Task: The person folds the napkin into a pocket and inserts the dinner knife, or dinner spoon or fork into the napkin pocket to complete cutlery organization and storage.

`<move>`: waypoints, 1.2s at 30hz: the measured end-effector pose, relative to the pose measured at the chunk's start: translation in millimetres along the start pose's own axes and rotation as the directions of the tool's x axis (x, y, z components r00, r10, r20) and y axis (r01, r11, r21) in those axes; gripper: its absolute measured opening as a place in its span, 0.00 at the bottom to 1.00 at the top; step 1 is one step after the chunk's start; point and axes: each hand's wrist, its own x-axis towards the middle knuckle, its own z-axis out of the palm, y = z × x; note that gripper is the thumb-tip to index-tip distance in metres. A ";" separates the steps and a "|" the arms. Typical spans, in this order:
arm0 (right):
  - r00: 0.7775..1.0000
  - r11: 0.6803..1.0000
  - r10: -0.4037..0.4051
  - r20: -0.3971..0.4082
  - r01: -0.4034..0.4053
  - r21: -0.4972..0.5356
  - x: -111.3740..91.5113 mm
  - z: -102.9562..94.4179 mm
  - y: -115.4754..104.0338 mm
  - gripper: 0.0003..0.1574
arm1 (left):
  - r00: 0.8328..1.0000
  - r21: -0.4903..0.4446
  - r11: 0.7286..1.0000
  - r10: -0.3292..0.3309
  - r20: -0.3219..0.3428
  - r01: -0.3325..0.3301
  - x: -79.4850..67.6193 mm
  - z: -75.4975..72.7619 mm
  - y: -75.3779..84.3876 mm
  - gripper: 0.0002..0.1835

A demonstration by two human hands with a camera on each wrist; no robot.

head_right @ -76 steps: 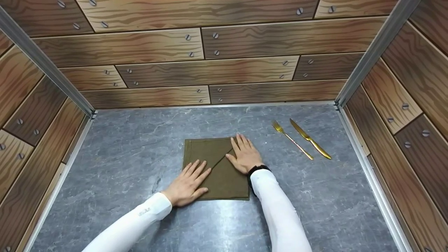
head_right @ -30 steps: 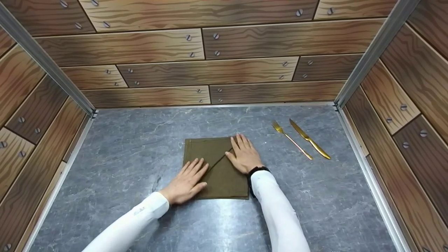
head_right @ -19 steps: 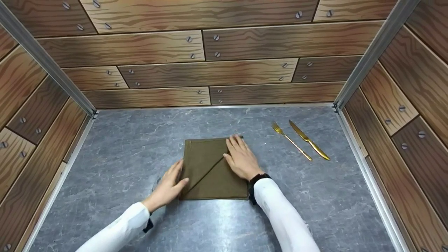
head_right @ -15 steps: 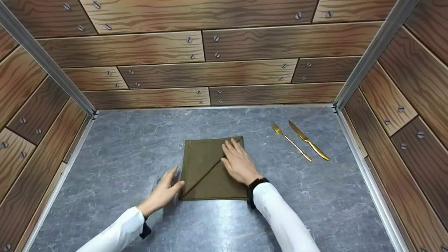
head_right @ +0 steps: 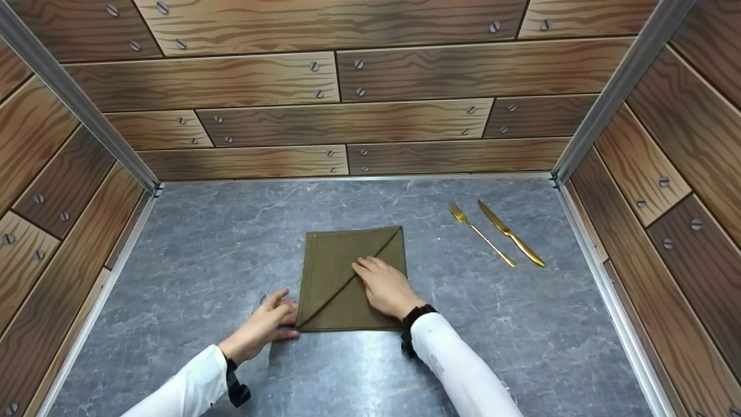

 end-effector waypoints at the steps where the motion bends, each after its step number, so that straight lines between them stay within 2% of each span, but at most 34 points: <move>1: 1.000 1.000 0.002 0.008 -0.002 0.000 -0.3 0.7 0.2 0.28 | 1.000 -0.014 1.000 -0.013 -0.008 0.013 1.8 0.4 0.6 0.41; 4: 1.000 1.000 0.003 0.022 -0.003 0.002 -1.0 2.3 0.8 0.28 | 0.999 0.001 0.999 -0.046 -0.008 0.046 7.2 0.9 2.7 0.41; 6: 1.000 1.000 0.001 0.021 -0.001 0.003 -1.4 3.2 0.9 0.28 | 0.998 0.045 0.997 -0.055 0.010 0.055 10.6 1.5 4.0 0.40; 11: 1.000 1.000 0.011 0.014 -0.011 0.004 -3.4 3.7 0.8 0.28 | 0.995 0.152 0.986 -0.083 0.062 0.073 17.2 6.7 7.2 0.30; 16: 1.000 1.000 0.021 0.012 -0.021 -0.008 -6.7 1.0 3.0 0.28 | 0.989 0.157 0.982 -0.116 0.092 0.101 19.9 15.6 8.0 0.16; 21: 1.000 0.999 0.021 -0.002 -0.021 -0.029 -7.7 -7.3 8.9 0.27 | 0.990 0.163 0.984 -0.090 0.105 0.072 20.1 23.8 5.3 0.06; 24: 1.000 0.999 0.016 -0.017 -0.016 -0.048 -4.8 -14.1 12.8 0.20 | 0.992 0.168 0.985 -0.066 0.109 0.047 17.8 28.6 2.9 0.07; 29: 0.999 0.992 0.038 -0.028 -0.041 -0.117 4.7 -26.4 13.8 0.09 | 0.993 0.155 0.988 -0.032 0.116 0.014 12.5 38.4 -0.7 0.15; 32: 0.994 0.982 0.105 -0.004 -0.104 -0.159 14.5 -34.7 10.2 0.07 | 0.991 0.132 0.991 -0.013 0.132 -0.005 9.8 44.0 -1.5 0.17; 36: 0.973 0.963 0.225 0.051 -0.215 -0.162 34.3 -43.8 -0.2 0.08 | 0.987 0.132 0.990 0.028 0.160 -0.050 7.5 50.1 -2.4 0.16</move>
